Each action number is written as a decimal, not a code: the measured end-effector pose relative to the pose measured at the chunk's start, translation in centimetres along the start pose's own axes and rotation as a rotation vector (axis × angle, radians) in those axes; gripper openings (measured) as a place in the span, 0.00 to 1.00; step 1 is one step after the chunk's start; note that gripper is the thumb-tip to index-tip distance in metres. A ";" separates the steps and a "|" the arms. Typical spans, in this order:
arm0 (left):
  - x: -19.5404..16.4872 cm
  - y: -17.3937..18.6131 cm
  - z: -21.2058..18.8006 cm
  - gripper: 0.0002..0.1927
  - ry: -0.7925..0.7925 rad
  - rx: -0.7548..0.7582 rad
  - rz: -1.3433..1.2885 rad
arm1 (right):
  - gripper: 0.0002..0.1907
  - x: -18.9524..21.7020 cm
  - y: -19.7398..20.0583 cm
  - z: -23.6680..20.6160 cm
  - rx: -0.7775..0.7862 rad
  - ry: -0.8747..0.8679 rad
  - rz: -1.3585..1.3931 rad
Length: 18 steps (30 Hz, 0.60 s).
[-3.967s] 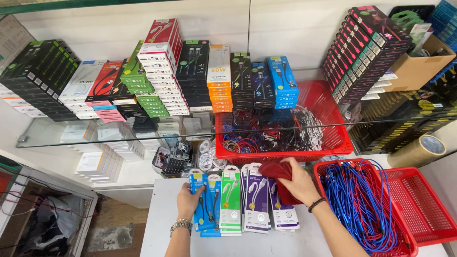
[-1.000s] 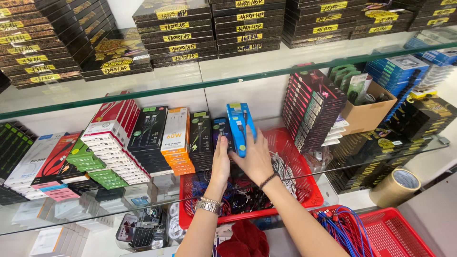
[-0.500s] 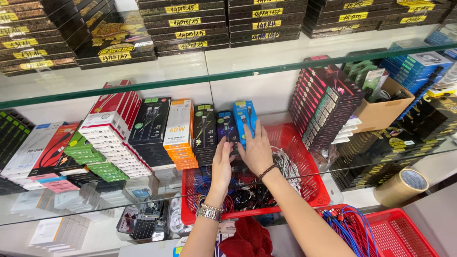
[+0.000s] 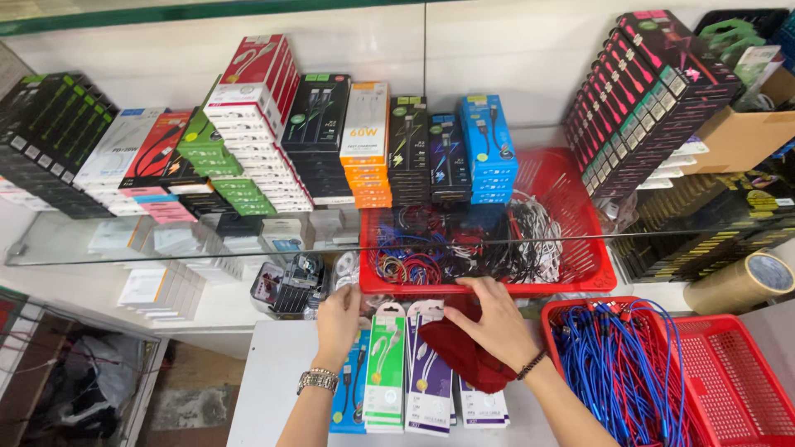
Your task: The person wipes packaged electronics product boxes with a red cloth, one at a time, and stacks the cleaned boxes on the glass display shelf. They pick boxes from a red basket, wipe each package, and arrange them in rows with the other boxed stock.
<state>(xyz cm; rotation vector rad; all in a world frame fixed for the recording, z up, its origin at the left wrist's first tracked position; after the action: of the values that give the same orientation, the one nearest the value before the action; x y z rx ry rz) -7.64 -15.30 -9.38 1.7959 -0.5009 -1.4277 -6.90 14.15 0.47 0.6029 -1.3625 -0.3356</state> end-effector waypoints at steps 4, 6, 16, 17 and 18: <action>6.5 -2.6 -0.2 0.34 -0.002 -0.071 0.436 | 0.47 -1.0 -2.2 -2.5 -0.082 0.092 -0.036; 9.3 -3.6 -1.1 0.43 0.067 0.037 0.485 | 0.53 -2.6 -3.8 -3.4 -0.031 -0.068 -0.080; 11.7 -1.9 -4.1 0.31 0.198 0.132 0.273 | 0.19 -4.4 -3.5 -2.7 -0.290 -0.103 0.154; 11.4 -1.0 -3.9 0.30 0.162 0.029 0.293 | 0.19 -3.2 -2.5 -2.3 -0.336 -0.078 0.151; 11.4 -0.5 -3.7 0.28 0.169 0.029 0.183 | 0.19 -1.9 -1.4 -2.3 -0.383 -0.054 0.148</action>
<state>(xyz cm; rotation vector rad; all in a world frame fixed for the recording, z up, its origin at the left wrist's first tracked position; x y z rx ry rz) -0.85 -21.88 -16.73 1.8244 -0.5840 -1.1396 -4.90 14.56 -2.09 0.1761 -1.3403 -0.4808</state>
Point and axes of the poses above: each hand's wrist, its own z-axis towards the middle knuckle, its own y-axis out of the back of the hand, x = y × z, the point moved 4 cm from there along z, towards the middle knuckle, and after that the axes turned 13 degrees about z, right-handed, at the moved point
